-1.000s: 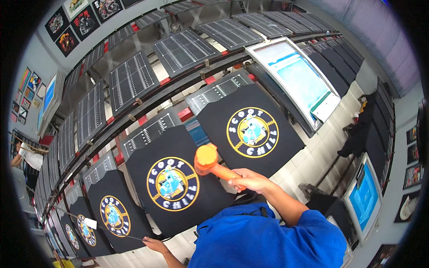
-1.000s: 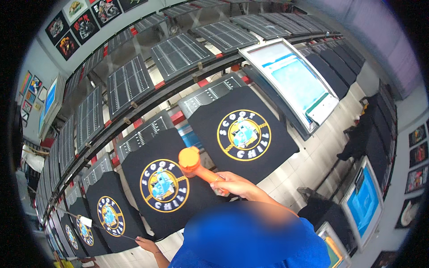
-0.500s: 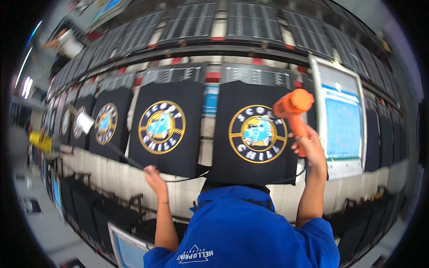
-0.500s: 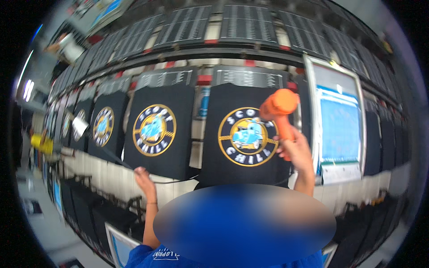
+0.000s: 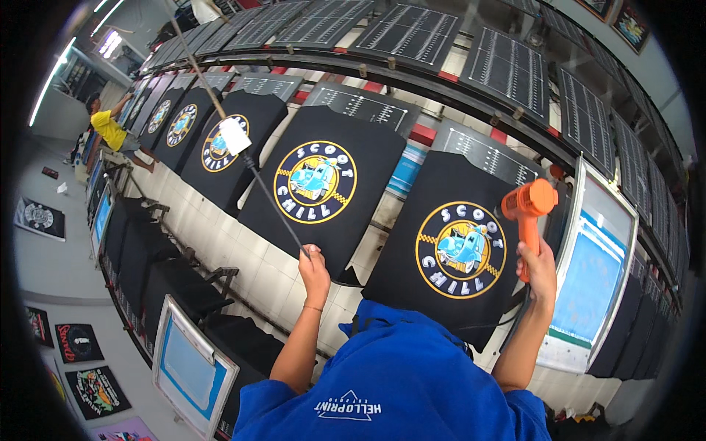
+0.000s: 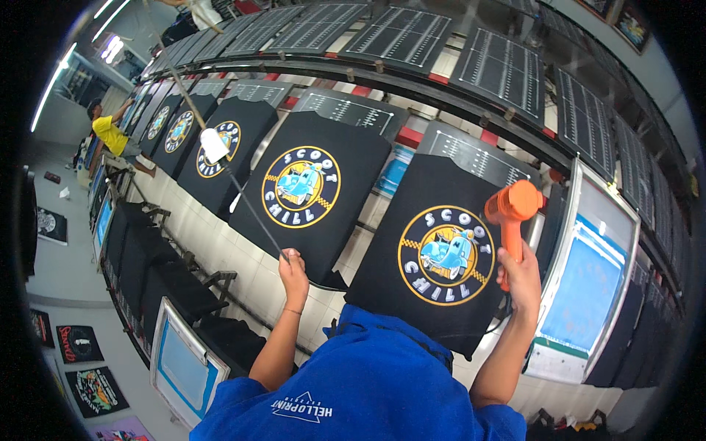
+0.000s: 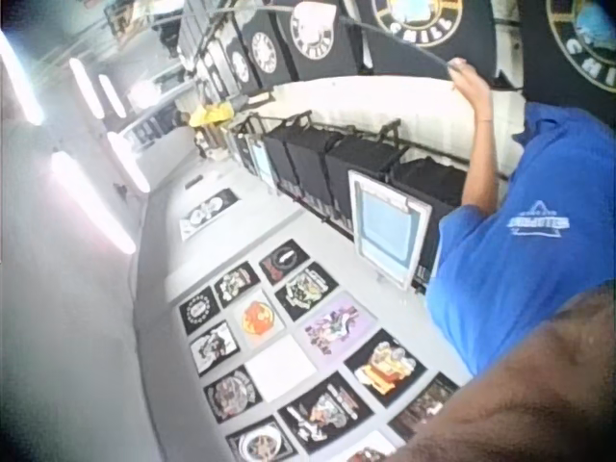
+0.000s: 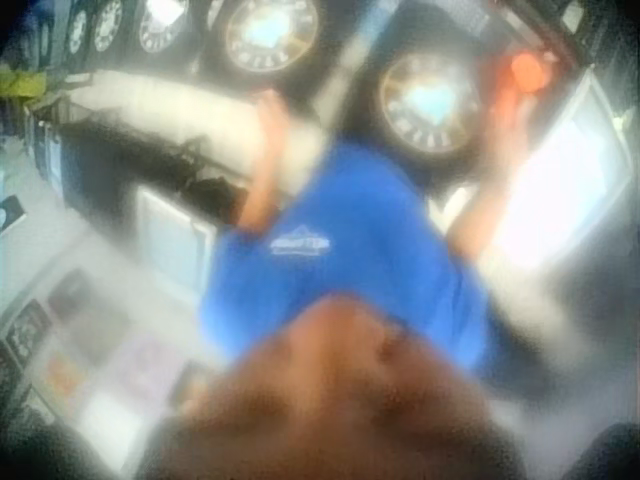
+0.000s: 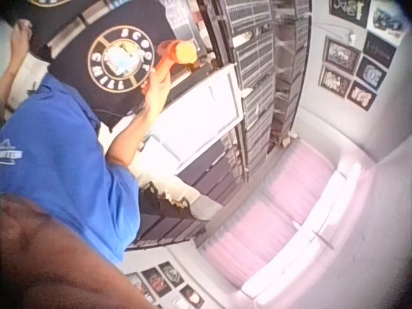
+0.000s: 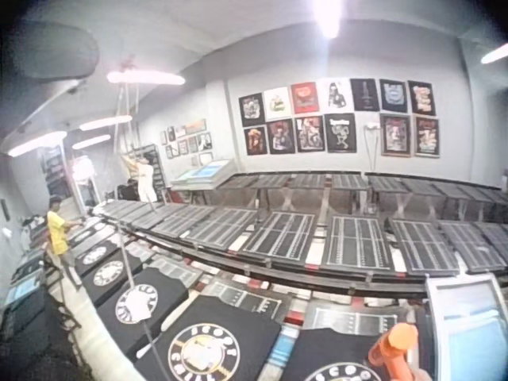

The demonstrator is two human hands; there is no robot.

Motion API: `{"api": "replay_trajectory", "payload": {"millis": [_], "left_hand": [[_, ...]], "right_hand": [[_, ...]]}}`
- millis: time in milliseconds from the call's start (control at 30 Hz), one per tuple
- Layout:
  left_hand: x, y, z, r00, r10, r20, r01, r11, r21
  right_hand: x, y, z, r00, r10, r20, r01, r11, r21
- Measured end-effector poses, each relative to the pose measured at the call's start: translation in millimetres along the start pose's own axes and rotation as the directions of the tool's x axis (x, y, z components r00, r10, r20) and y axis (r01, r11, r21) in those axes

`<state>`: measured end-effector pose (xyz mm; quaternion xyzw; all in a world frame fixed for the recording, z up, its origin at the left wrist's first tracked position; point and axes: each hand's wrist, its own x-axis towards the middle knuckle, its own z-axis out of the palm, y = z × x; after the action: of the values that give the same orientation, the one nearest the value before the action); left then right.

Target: The person uses a heat gun to dry ink on black t-shirts mounted on a rotary screen printing press, moving from one station to the next.

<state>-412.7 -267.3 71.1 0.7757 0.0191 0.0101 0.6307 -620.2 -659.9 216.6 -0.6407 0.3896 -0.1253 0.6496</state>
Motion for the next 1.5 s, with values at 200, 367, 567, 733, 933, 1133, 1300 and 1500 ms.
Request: {"api": "replay_trajectory", "payload": {"millis": [200,367,567,733,933,1133,1300,1500], "left_hand": [[40.4,-27.2,-7.3,0.996,0.065,-0.069,-0.050,0.979,0.199],[56.2,-30.6,-7.1,0.994,0.082,-0.070,-0.063,0.969,0.238],[51.0,-24.5,0.4,0.997,0.048,0.062,-0.056,0.990,0.130],[42.2,-35.7,-20.6,0.995,-0.060,0.084,0.056,0.997,0.054],[63.5,-47.0,-41.7,0.998,-0.058,0.012,0.054,0.980,0.189],[96.2,-64.3,-43.6,0.997,0.049,-0.065,-0.020,0.923,0.384],[106.7,-84.4,-36.5,0.996,0.067,-0.053,-0.031,0.862,0.506],[105.0,-83.4,-25.9,0.981,0.179,-0.070,-0.088,0.741,0.666]], "right_hand": [[2.2,23.2,-1.0,0.997,0.064,-0.043,-0.060,0.994,0.088],[2.0,18.9,-4.6,0.992,0.120,-0.026,-0.114,0.980,0.161],[8.2,23.2,-2.6,0.992,0.076,-0.106,-0.067,0.994,0.081],[11.5,18.7,13.2,0.982,0.056,-0.182,-0.041,0.996,0.083],[11.9,15.9,22.3,0.977,0.121,-0.173,-0.097,0.985,0.143],[17.4,5.8,36.4,0.975,0.177,-0.132,-0.146,0.965,0.220],[27.7,12.2,49.0,0.978,0.129,-0.167,-0.109,0.986,0.125],[31.1,7.6,56.7,0.973,0.105,-0.206,-0.093,0.994,0.065]]}}
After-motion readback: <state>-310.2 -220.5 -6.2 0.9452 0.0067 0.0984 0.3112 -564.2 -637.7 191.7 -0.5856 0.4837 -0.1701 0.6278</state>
